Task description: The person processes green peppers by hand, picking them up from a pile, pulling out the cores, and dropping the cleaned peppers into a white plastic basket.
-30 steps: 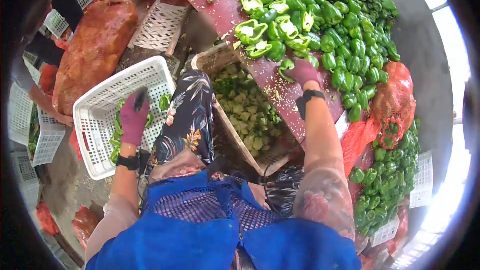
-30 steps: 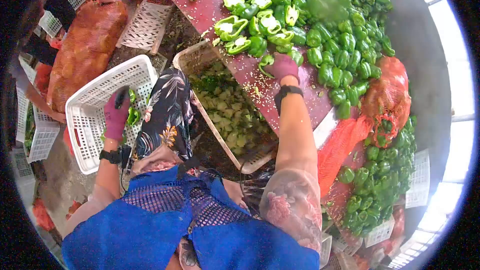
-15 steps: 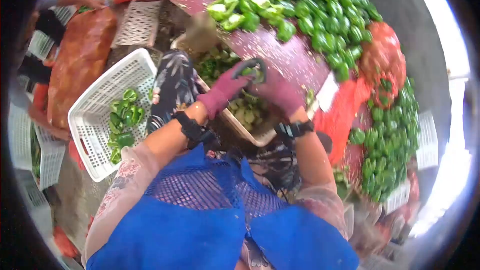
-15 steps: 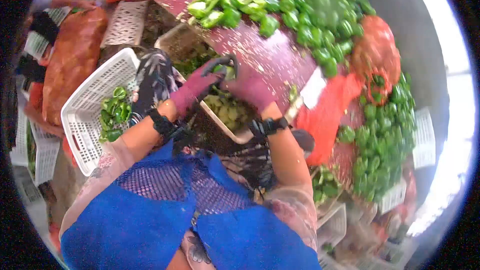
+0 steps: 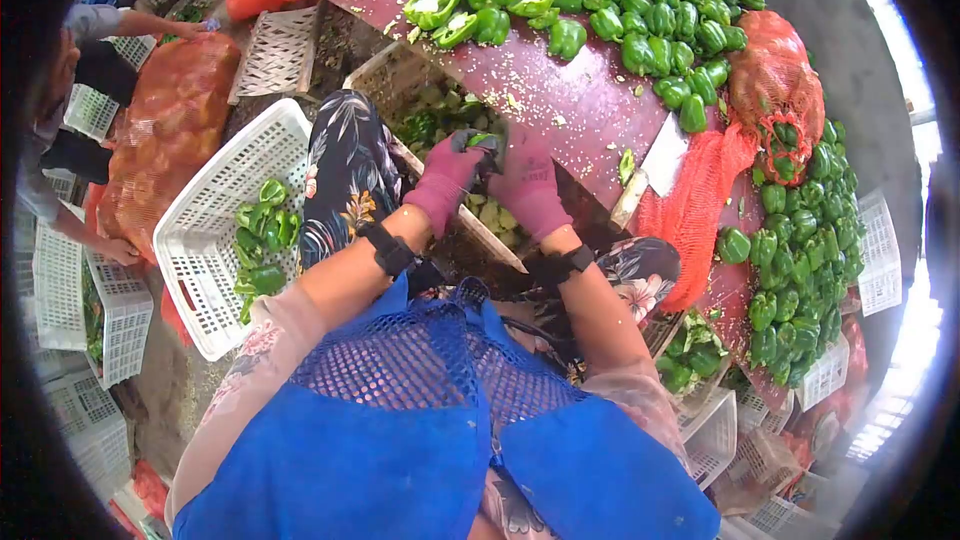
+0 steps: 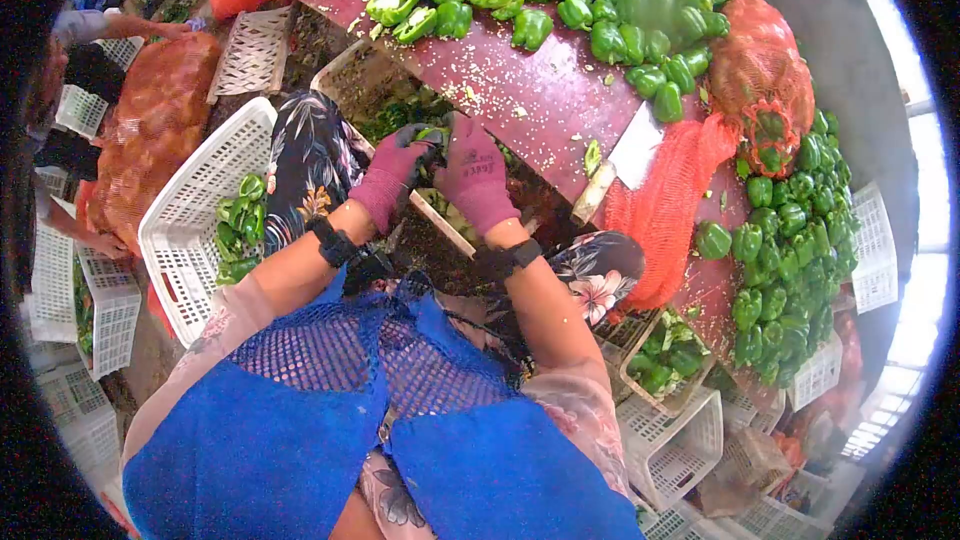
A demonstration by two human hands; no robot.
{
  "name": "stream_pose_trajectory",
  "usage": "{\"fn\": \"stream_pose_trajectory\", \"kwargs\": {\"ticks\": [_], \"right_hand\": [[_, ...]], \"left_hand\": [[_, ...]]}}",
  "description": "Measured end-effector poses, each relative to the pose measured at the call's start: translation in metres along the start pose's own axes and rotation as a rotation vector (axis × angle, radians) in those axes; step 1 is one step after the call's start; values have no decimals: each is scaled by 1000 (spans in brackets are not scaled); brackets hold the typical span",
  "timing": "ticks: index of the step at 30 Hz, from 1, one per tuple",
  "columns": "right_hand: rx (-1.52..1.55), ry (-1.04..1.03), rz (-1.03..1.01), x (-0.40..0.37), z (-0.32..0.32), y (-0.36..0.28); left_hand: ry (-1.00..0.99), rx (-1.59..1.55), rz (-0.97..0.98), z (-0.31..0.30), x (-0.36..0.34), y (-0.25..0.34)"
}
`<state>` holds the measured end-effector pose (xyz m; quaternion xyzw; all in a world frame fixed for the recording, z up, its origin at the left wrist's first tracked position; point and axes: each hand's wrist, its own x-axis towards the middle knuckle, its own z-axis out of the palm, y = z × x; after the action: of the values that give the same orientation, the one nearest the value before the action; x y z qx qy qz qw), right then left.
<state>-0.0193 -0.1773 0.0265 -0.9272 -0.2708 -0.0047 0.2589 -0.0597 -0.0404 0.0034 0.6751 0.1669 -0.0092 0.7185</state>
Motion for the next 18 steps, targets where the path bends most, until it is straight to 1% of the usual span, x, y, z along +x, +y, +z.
{"fn": "stream_pose_trajectory", "kwargs": {"ticks": [1, 2, 3, 4, 5, 6, 7, 9, 10, 11, 12, 13, 14, 17, 18], "right_hand": [[62, 57, -16, 0, 4, 1], [126, 111, -33, -2, 10, 2], [420, 143, 77, -2, 15, 10], [713, 176, 191, 1, 18, 24], [917, 244, 287, 2, 26, 34], [1121, 336, 375, 4, 33, 45], [1222, 259, 412, 3, 22, 41], [1417, 98, 487, -1, -6, 37], [1025, 51, 395, -2, 1, 46], [627, 37, 319, -4, 8, 55], [157, 1, 165, -9, 12, 56], [-318, -27, 14, -14, 7, 51], [-107, -54, 88, -18, 2, 42], [327, -6, 110, -14, 16, 45], [287, -24, 136, -13, 4, 31]], "left_hand": [[5, -10, 4, -2, -3, 3], [-47, -227, -64, -6, 2, -5], [-97, -445, -129, -12, 11, -18], [-148, -661, -190, -16, 11, -13], [-93, -692, -201, -20, 5, -10], [-126, -712, -156, -24, -4, 7], [-164, -734, -112, -26, -10, 16], [-182, -744, -82, -26, 3, 9], [-184, -748, -57, -29, 9, 8], [-152, -506, 17, -35, 11, 6], [-123, -263, 83, -38, 11, 6], [-106, -22, 149, -35, 8, 21], [-81, 345, 266, -34, -6, 34], [116, 714, 820, -53, -10, 43], [107, 576, 662, -65, -19, 63]]}}
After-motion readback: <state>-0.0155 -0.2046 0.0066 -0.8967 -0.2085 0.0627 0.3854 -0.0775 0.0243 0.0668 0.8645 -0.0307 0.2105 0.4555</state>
